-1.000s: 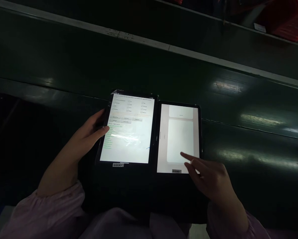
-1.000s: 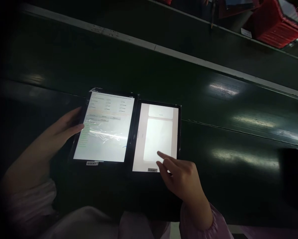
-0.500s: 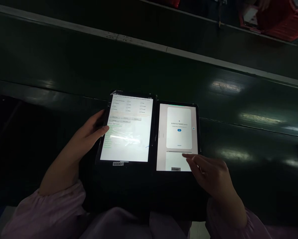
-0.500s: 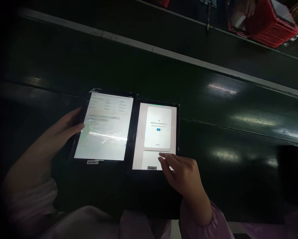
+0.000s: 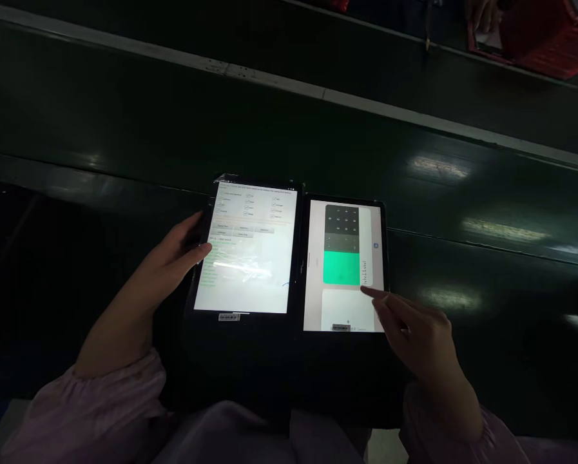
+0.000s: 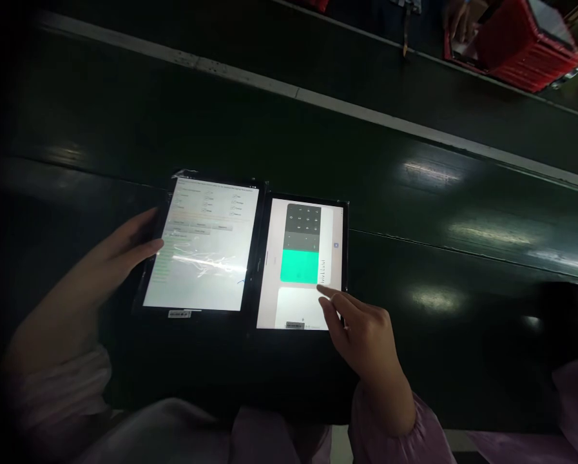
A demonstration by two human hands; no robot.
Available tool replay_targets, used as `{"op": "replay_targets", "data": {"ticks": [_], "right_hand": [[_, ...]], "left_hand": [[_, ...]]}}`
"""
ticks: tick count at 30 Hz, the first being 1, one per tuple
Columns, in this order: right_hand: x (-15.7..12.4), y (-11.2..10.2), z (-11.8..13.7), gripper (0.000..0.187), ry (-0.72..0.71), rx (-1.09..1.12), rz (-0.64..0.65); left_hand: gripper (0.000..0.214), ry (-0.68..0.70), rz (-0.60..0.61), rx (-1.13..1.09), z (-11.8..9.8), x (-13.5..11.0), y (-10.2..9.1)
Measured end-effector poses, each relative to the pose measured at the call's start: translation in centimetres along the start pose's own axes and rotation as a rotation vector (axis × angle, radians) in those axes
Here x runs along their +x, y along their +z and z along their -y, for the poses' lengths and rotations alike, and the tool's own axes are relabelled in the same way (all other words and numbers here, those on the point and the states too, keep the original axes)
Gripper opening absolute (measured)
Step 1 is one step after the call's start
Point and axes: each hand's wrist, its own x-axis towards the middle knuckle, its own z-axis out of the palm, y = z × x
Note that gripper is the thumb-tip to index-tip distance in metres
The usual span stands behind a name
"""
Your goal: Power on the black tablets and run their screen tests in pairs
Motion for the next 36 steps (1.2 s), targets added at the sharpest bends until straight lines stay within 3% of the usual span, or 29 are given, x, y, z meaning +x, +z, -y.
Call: {"op": "replay_targets", "data": {"ticks": [12, 21, 26, 36], "right_hand": [[-0.05, 0.22, -0.25, 0.042, 0.054, -0.046, 0.006], [-0.67, -0.11, -0.08, 0.038, 0.11, -0.035, -0.034], [-0.52, 0.25, -0.14, 0.04, 0.103, -0.009, 0.01], [-0.36, 0.34, 0.08, 0.042, 0.047, -0.015, -0.048]], "left_hand": [[0.075, 0.042, 0.022, -0.027, 0.81, 0.23, -0.05], [0.077, 0.011, -0.007, 0.001, 0.07, -0.07, 0.03], [0.076, 0.013, -0.001, 0.004, 0.14, -0.08, 0.02], [0.079, 0.044, 0.014, -0.013, 0.09, -0.08, 0.13]]}}
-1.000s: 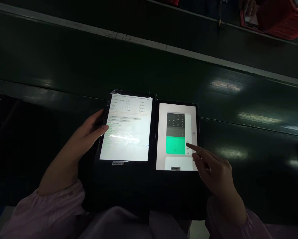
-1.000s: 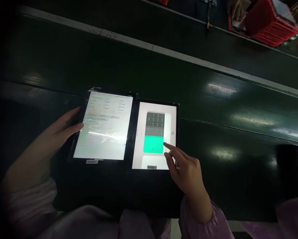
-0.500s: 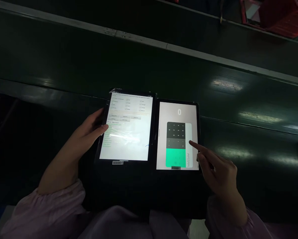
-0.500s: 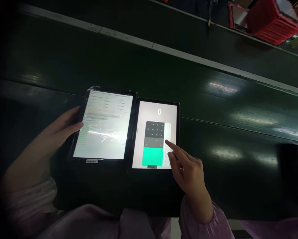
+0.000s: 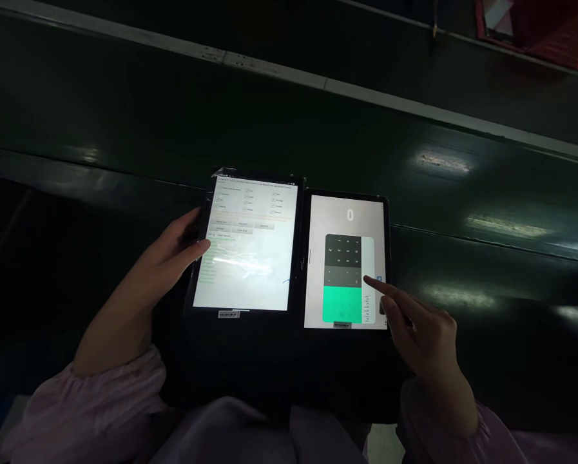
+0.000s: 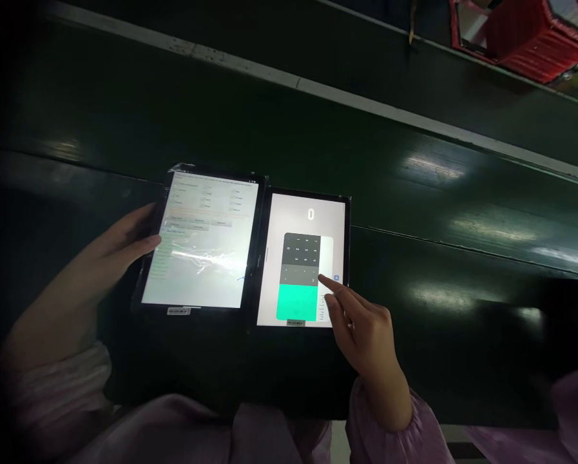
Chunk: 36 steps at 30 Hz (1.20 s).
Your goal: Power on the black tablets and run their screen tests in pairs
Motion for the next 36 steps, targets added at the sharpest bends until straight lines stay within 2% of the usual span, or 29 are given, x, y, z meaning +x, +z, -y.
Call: {"op": "replay_targets", "data": {"ticks": [4, 11, 16, 20, 24, 27, 29, 33, 36], "right_hand": [[0.0, -0.2, 0.0, 0.04, -0.01, 0.021, -0.02], [-0.1, 0.0, 0.0, 0.038, -0.006, 0.04, -0.019], [0.2, 0.2, 0.2, 0.046, -0.017, 0.037, -0.023], [0.5, 0.2, 0.4, 0.05, -0.03, 0.037, 0.025], [0.5, 0.2, 0.4, 0.047, -0.038, 0.041, 0.01], [0.2, 0.2, 0.3, 0.045, -0.041, 0.034, -0.046], [-0.1, 0.3, 0.1, 0.043, -0.04, 0.025, -0.06], [-0.3, 0.2, 0.0, 0.043, -0.034, -0.006, -0.05], [-0.2, -0.1, 0.1, 0.045, -0.012, -0.026, -0.076]], "left_hand": [[0.078, -0.047, -0.022, 0.024, -0.4, -0.1, 0.1], [0.075, -0.04, -0.039, 0.004, 0.0, 0.0, 0.0], [0.073, -0.024, -0.034, 0.005, 0.4, 0.0, 0.0], [0.074, -0.025, -0.036, -0.004, 0.2, 0.1, 0.0], [0.071, -0.069, -0.009, -0.039, -0.1, 0.0, 0.1], [0.072, -0.065, 0.065, -0.039, 0.1, 0.2, -0.5], [0.085, -0.025, 0.142, 0.012, 0.8, 0.6, -1.3], [0.138, 0.157, 0.302, 0.237, 3.5, 0.2, -2.7], [0.148, 0.322, 0.321, 0.432, 5.7, -1.3, -2.6]]}}
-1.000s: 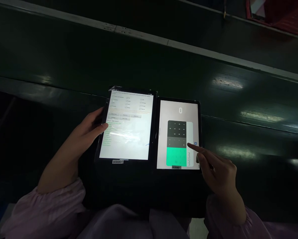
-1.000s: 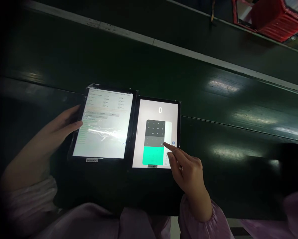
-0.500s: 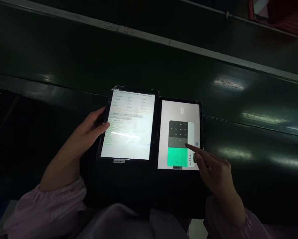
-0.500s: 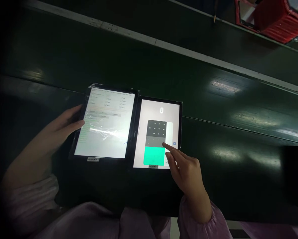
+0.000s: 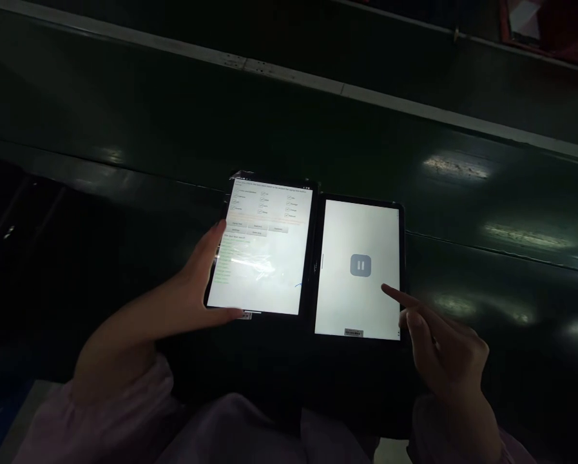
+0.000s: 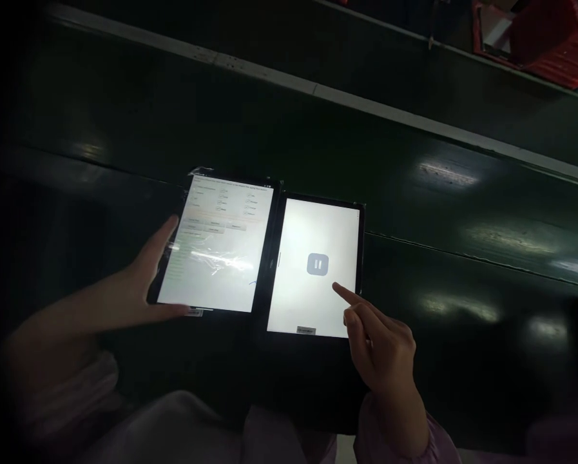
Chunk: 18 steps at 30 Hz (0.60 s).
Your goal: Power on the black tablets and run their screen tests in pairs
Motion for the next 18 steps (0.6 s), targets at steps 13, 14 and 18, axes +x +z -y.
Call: {"op": "replay_targets", "data": {"ticks": [13, 14, 18], "right_hand": [[0.8, 0.0, 0.1, 0.05, 0.012, -0.094, 0.007], [0.9, 0.1, 0.1, 0.052, -0.002, -0.101, 0.006], [1.1, 0.1, 0.3, 0.047, -0.002, -0.119, 0.009]], "left_hand": [[0.123, -0.262, -0.173, -0.318, -3.0, 1.0, 0.2], [0.124, -0.286, -0.158, -0.321, -3.1, 0.9, 0.0], [0.129, -0.343, -0.12, -0.301, -3.5, 0.5, -0.3]]}}
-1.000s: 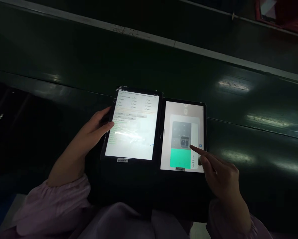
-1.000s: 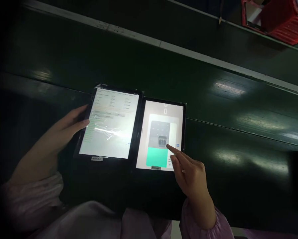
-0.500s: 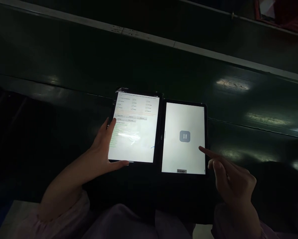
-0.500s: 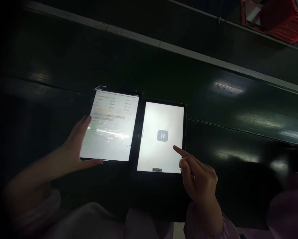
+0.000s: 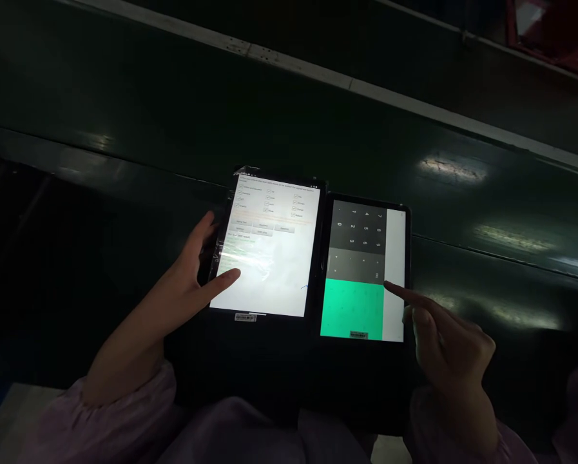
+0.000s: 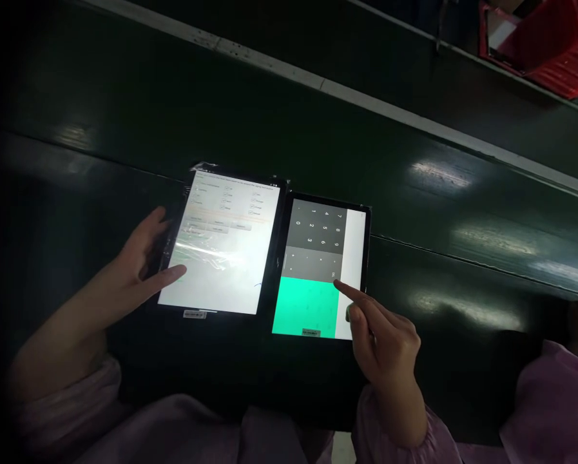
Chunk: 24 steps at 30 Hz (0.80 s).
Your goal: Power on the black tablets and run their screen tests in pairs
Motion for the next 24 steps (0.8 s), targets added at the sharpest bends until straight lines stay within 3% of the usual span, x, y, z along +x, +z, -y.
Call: {"op": "replay_targets", "data": {"ticks": [6, 17, 24], "right_hand": [[-0.3, 0.0, 0.4, 0.039, -0.002, 0.076, 0.042], [-1.0, 0.2, 2.7, 0.047, -0.114, 0.312, 0.145], [-3.5, 0.9, 3.6, 0.043, -0.111, 0.25, 0.154]], "left_hand": [[0.122, 0.029, -0.02, 0.093, -0.1, 0.0, 0.1], [0.108, 0.017, -0.041, 0.061, 0.5, 0.1, 0.0], [0.109, 0.043, -0.082, 0.048, 0.5, 0.4, 0.3]]}}
